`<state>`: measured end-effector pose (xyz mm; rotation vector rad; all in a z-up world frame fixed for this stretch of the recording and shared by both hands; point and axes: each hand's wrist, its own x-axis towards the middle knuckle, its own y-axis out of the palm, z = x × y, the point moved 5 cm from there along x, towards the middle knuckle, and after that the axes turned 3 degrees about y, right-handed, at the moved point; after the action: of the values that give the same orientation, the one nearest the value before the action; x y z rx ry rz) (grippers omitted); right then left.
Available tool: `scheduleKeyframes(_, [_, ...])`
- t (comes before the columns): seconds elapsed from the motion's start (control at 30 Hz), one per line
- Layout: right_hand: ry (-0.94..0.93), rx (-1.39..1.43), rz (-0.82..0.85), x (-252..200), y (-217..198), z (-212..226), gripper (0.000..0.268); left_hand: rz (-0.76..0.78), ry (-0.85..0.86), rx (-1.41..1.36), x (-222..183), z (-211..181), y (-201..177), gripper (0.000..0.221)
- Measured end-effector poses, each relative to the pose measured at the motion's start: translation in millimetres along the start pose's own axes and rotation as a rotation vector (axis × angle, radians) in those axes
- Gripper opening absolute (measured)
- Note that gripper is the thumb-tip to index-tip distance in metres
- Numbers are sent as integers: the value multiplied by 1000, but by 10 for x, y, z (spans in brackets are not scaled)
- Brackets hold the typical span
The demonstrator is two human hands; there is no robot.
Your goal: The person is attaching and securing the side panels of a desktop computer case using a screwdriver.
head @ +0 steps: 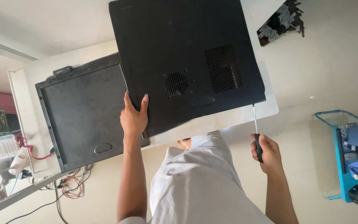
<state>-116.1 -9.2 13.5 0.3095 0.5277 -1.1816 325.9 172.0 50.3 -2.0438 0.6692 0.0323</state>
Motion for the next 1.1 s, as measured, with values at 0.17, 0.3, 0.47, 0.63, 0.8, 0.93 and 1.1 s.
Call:
scheduleKeyframes(0.17, [-95,-179,-107,-26,-92,100,16,-23,23,-5,15,46,16,87])
scheduleKeyframes(0.3, [-41,-243,-118,-21,-18,26,31,-24,26,-6,21,40,23,87])
scheduleKeyframes(0.47, [-50,-163,-82,-115,145,112,39,-29,13,-21,-9,41,8,87])
scheduleKeyframes(0.63, [-193,-367,-160,-94,-94,255,21,-17,15,-42,-8,3,-10,85])
scheduleKeyframes(0.8, [-120,-238,-167,-145,-3,398,36,-22,19,-51,-3,24,2,91])
scheduleKeyframes(0.93, [-72,-87,-57,-87,33,319,37,-29,1,-44,16,38,8,88])
scheduleKeyframes(1.1, [-90,-255,-125,-114,-90,350,24,-9,-15,-21,55,132,82,88])
